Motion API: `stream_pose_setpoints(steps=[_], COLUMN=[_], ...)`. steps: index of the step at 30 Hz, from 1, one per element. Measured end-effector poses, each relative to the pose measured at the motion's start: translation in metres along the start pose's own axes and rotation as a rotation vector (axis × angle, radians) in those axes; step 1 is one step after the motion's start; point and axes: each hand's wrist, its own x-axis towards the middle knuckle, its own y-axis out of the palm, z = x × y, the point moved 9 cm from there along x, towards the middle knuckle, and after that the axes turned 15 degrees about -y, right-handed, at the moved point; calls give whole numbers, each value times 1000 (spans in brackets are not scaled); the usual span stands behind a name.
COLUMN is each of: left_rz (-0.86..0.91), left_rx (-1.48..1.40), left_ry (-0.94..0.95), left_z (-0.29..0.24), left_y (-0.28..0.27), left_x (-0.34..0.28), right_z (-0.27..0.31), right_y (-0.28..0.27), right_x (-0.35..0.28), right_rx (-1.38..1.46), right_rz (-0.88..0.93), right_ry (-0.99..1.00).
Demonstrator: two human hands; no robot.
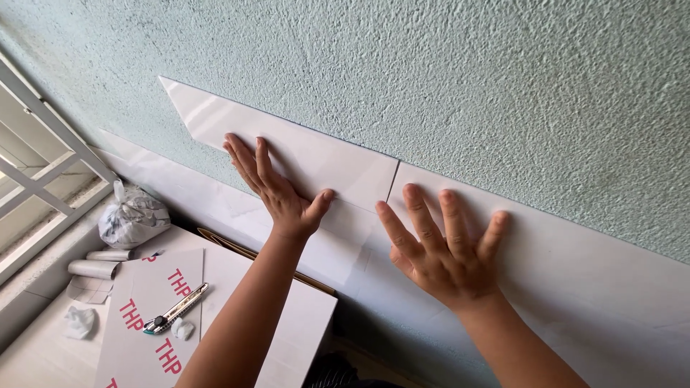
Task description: Cleaning a white rectangular sticker panel, peeling off the adhesive backing, and applying it to a wall to create a tiled pattern.
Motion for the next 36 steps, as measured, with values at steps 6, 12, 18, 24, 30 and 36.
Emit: stream_pose_setpoints(steps=[6,12,18,24,30,36], left_rz=[10,17,13,16,19,13], left_rx=[18,5,13,12,29,28], left_ry=[0,-7,-18,-14,-6,-20], left_z=[2,3,4,3,5,3], left_y=[0,1,2,2,3,1], left_x=[-1,-1,-2,-1,-2,-2], right_z=[2,3,3,3,4,-2], right_y=[5,7,6,5,4,-18], right_x=[0,-1,-2,0,0,1], right_rx=[-34,-65,-63,-62,-50,72], right_rz=[55,77,68,54,41,-266], right_ry=[2,18,12,15,15,-24])
